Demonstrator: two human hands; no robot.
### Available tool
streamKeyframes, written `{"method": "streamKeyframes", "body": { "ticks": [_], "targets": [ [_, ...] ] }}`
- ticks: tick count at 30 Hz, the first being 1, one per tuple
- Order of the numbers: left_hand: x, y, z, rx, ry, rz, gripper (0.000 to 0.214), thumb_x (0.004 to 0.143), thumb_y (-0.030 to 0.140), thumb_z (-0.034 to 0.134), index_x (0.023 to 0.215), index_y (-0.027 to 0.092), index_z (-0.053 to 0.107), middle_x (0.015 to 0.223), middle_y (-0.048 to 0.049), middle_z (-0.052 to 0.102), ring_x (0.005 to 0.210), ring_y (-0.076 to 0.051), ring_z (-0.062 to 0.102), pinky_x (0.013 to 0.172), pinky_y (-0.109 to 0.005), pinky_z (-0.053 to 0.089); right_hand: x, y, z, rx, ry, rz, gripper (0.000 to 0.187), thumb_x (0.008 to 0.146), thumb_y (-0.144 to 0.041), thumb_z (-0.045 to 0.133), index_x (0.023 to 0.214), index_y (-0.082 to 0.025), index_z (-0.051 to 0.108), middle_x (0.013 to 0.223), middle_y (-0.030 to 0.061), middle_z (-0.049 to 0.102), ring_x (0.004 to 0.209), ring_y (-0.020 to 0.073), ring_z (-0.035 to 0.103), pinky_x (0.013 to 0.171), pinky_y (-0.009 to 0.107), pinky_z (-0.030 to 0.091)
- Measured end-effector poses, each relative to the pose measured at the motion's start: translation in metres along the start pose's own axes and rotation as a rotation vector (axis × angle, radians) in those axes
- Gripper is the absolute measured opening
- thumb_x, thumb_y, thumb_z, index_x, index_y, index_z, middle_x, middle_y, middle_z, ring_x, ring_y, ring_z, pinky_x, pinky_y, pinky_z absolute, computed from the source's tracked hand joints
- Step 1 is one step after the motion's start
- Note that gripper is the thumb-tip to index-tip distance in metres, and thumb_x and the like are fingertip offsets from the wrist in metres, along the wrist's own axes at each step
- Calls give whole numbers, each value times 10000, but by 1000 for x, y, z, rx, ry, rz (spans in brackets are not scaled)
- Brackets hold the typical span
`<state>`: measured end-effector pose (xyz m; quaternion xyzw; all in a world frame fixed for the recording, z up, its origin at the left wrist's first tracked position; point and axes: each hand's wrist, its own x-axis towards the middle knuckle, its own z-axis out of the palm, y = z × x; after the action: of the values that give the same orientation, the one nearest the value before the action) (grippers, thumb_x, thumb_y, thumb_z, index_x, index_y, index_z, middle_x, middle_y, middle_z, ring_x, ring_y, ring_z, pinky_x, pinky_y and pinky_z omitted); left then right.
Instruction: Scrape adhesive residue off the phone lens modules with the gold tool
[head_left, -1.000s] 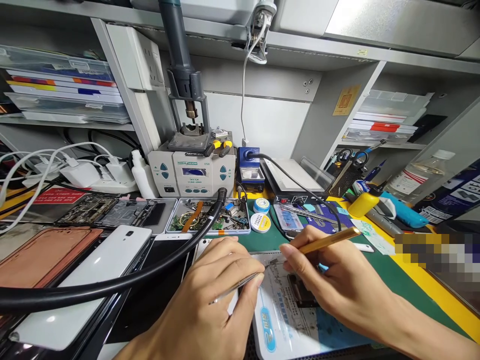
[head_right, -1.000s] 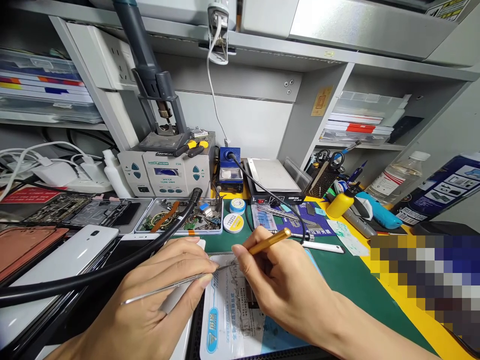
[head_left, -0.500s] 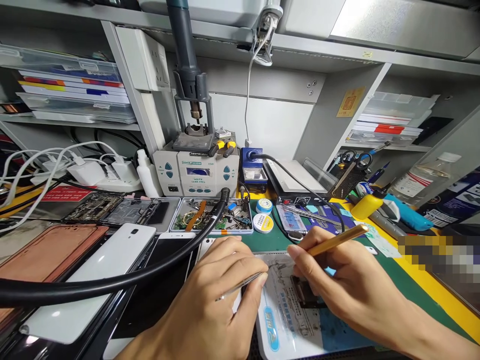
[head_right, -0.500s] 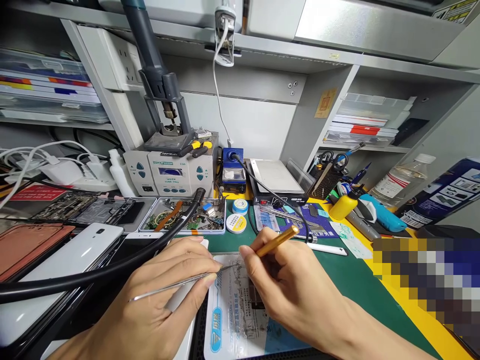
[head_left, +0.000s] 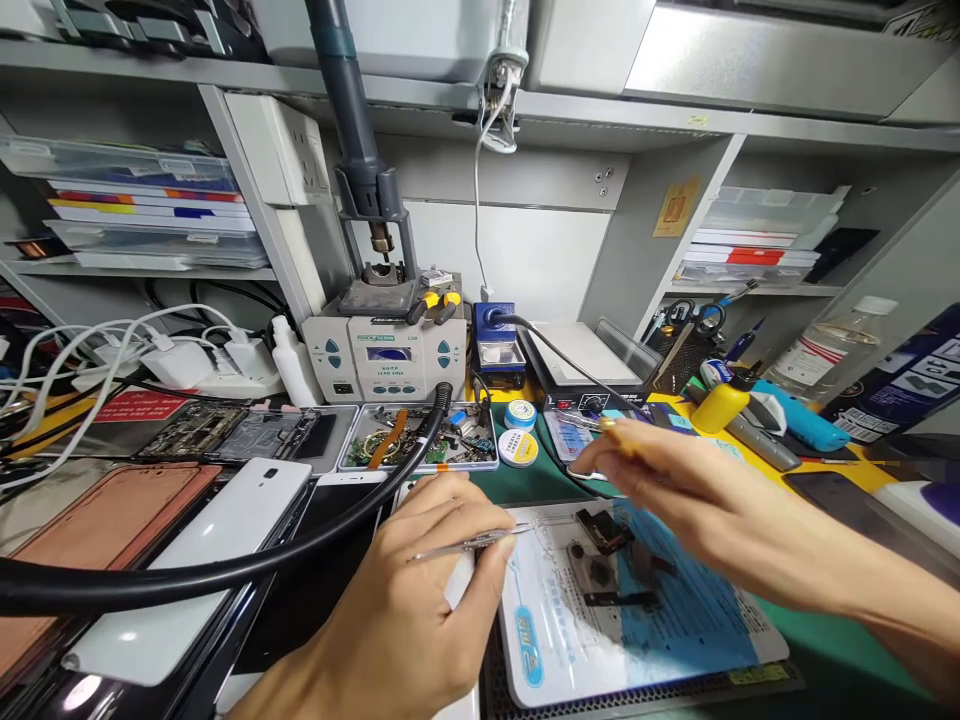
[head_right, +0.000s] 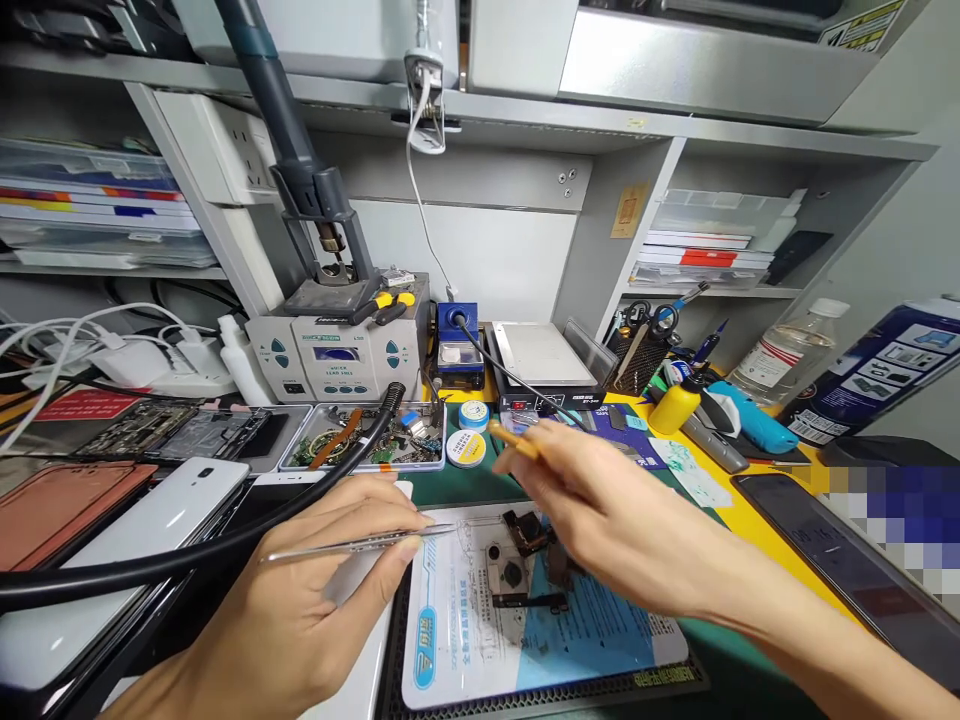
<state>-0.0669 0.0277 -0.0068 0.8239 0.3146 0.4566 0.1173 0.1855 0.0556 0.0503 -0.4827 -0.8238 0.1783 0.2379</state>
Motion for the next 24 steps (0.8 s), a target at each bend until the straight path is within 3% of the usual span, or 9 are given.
{"method": "streamKeyframes", "body": {
  "ticks": [3,8,17,21,24],
  "targets": [
    [-1,-1,-1,-1,15,-30,153,945,61,546,958,169,653,904,-29,688,907,-152,618,867,-342,512,4,-6,7,-160,-197,-2,204,999,-300,549,813,-235,598,714,-4,629,579,170,547,508,280,370],
    [-5,-1,0,3,-6,-46,148,952,78,522,907,155,640,849,-33,642,875,-170,582,888,-390,479,14,-23,22,-241,-323,-51,227,947,-213,591,721,-221,585,716,3,650,607,166,561,542,278,339],
    [-6,-2,0,13,-3,-31,214,938,75,474,904,136,676,821,-55,647,815,-188,558,783,-387,464,14,-40,28,-330,-348,-75,267,922,-112,537,687,-206,622,776,26,672,671,171,601,580,279,348],
    [-7,-2,0,18,-12,-41,232,938,82,470,904,137,692,812,-57,646,803,-194,555,774,-391,458,18,-40,29,-345,-330,-59,215,868,-75,532,765,-209,665,820,38,714,743,191,631,600,277,363],
    [-8,-3,0,19,-14,-54,233,944,91,473,906,143,697,819,-52,650,813,-192,562,788,-391,455,23,-41,29,-356,-346,-39,177,839,-97,547,748,-206,654,763,28,712,668,176,600,566,269,349]
  ]
}}
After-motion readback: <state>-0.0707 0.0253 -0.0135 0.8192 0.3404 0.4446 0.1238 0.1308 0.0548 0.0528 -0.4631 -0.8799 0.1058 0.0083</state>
